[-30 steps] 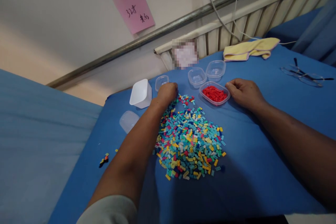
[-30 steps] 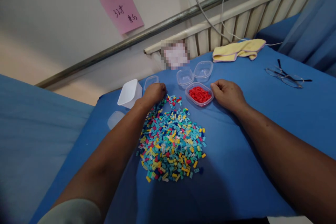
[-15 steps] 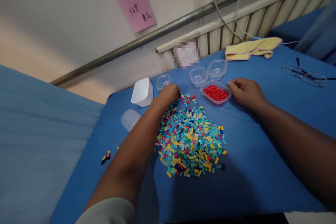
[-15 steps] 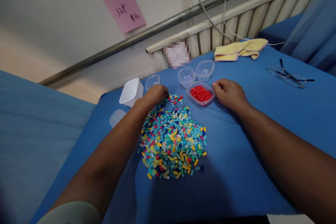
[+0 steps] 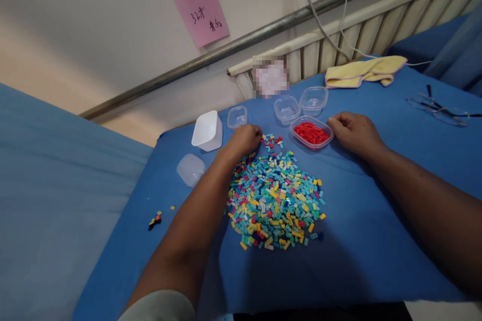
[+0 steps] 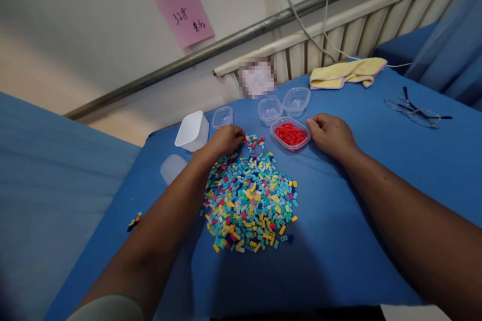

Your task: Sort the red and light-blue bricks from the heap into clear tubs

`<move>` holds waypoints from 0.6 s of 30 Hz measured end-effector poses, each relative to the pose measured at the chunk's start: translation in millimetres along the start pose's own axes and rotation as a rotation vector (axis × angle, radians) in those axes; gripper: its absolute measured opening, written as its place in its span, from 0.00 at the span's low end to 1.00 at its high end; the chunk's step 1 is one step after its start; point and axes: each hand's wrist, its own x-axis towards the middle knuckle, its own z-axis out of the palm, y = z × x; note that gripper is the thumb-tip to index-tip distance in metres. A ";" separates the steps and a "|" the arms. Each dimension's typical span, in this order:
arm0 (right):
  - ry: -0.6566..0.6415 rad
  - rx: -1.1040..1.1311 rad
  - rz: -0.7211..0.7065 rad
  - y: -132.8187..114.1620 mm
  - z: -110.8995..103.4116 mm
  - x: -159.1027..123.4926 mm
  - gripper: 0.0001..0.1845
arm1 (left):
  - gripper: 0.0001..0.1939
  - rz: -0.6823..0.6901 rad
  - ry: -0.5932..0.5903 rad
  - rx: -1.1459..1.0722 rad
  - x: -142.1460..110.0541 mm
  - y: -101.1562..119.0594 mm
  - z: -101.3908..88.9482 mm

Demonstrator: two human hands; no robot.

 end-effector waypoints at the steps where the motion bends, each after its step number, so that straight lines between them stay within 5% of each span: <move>1: 0.004 0.009 0.002 -0.6 -0.6 -0.4 0.17 | 0.18 -0.001 -0.011 0.010 -0.3 2.2 1.5; 10: 0.042 0.065 -0.008 -1.2 -2.8 -2.6 0.18 | 0.14 -0.047 -0.091 0.044 3.3 7.2 -2.1; 18: 0.032 0.057 0.011 -0.5 0.2 -0.4 0.16 | 0.13 -0.071 -0.023 -0.097 -6.3 14.6 -2.8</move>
